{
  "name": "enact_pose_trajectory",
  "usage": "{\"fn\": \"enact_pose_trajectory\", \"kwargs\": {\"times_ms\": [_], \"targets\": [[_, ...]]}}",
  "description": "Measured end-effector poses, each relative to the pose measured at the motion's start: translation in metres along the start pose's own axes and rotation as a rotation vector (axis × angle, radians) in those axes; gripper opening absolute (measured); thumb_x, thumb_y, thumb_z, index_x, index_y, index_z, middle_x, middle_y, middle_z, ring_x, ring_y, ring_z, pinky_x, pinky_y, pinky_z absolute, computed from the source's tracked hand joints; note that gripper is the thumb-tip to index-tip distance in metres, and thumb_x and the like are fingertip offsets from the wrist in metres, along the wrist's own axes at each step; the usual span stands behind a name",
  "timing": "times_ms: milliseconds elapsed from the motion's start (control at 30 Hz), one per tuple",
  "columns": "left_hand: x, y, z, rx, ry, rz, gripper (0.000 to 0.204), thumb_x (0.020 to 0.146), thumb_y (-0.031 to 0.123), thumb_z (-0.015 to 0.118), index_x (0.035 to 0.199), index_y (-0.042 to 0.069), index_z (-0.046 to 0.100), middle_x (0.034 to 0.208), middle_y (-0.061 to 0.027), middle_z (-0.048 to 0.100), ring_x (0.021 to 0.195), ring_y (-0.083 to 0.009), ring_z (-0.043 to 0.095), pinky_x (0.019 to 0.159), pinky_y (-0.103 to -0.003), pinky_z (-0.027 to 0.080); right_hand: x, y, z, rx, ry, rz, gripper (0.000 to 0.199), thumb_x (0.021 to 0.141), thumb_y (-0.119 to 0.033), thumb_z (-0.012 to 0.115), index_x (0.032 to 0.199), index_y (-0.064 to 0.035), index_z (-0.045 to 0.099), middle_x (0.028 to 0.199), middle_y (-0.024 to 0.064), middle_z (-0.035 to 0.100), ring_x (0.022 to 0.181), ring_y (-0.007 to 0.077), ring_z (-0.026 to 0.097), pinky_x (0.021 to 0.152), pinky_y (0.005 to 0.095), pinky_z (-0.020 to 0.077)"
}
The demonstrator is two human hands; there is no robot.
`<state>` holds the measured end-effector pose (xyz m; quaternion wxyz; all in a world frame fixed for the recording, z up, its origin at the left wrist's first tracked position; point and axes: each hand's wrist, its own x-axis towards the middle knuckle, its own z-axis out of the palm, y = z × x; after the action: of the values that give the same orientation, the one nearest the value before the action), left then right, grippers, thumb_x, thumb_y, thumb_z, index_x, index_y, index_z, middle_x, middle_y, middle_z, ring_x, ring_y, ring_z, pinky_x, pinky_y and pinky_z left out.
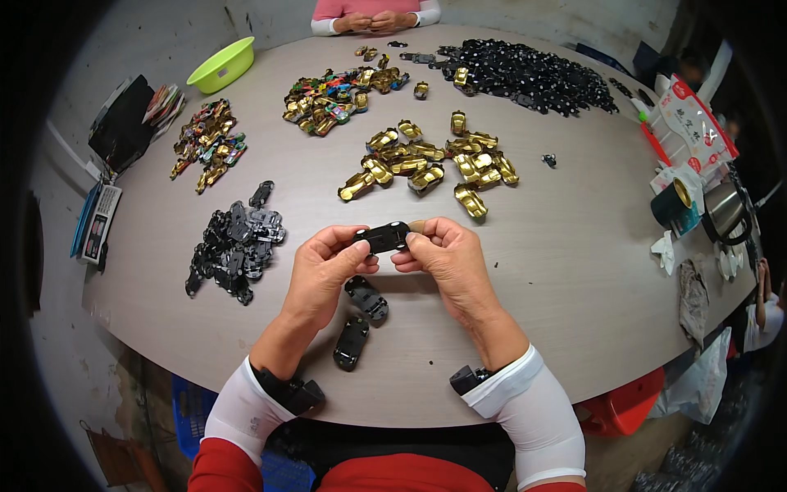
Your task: The person assembles small toy cars by hand at a table. They pick up a black chassis and a colored body, fit them together, and place the completed car on the table. This process is repeated with different colored bodies throughout the clip.
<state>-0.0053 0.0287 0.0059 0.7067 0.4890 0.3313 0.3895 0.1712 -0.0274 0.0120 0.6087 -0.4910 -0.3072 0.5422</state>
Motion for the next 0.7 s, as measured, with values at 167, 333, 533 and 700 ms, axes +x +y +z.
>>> {"fn": "enact_pose_trajectory", "kwargs": {"times_ms": [167, 333, 533, 700], "targets": [[0.0008, -0.0003, -0.0012, -0.022, 0.011, -0.002, 0.028, 0.089, 0.009, 0.066, 0.114, -0.003, 0.058, 0.098, -0.0097, 0.066, 0.080, -0.0143, 0.066, 0.075, -0.027, 0.055, -0.0009, -0.0004, 0.0015, 0.027, -0.009, -0.005, 0.018, 0.090, -0.004, 0.059, 0.103, 0.0078, 0.057, 0.088, 0.0114, 0.065, 0.074, 0.0165, 0.068, 0.068, 0.0263, 0.0586], [-0.0004, 0.0000, 0.0000, -0.015, 0.006, -0.005, 0.028, 0.089, 0.008, 0.065, 0.113, -0.003, 0.058, 0.097, -0.0097, 0.067, 0.080, -0.0146, 0.066, 0.075, -0.027, 0.055, -0.0016, -0.0010, 0.0021, 0.025, 0.006, 0.007, 0.017, 0.089, -0.004, 0.059, 0.102, 0.0072, 0.057, 0.088, 0.0111, 0.065, 0.074, 0.0163, 0.068, 0.068, 0.0261, 0.0585], [-0.0013, -0.0010, 0.0001, 0.010, -0.017, -0.009, 0.027, 0.089, 0.008, 0.065, 0.113, -0.003, 0.059, 0.096, -0.0095, 0.066, 0.079, -0.0142, 0.065, 0.075, -0.027, 0.055, -0.0023, 0.0001, -0.0002, 0.010, 0.018, 0.016, 0.015, 0.088, -0.003, 0.059, 0.100, 0.0064, 0.057, 0.086, 0.0101, 0.065, 0.070, 0.0144, 0.067, 0.065, 0.0246, 0.0576], [0.0015, 0.0005, -0.0017, 0.107, -0.015, 0.009, 0.027, 0.090, 0.010, 0.064, 0.114, -0.002, 0.059, 0.094, -0.0071, 0.066, 0.080, -0.0120, 0.063, 0.073, -0.026, 0.054, -0.0004, -0.0010, -0.0053, -0.112, 0.009, 0.026, 0.019, 0.085, -0.003, 0.059, 0.102, 0.0048, 0.058, 0.083, 0.0077, 0.065, 0.069, 0.0138, 0.065, 0.063, 0.0253, 0.0553]]}}
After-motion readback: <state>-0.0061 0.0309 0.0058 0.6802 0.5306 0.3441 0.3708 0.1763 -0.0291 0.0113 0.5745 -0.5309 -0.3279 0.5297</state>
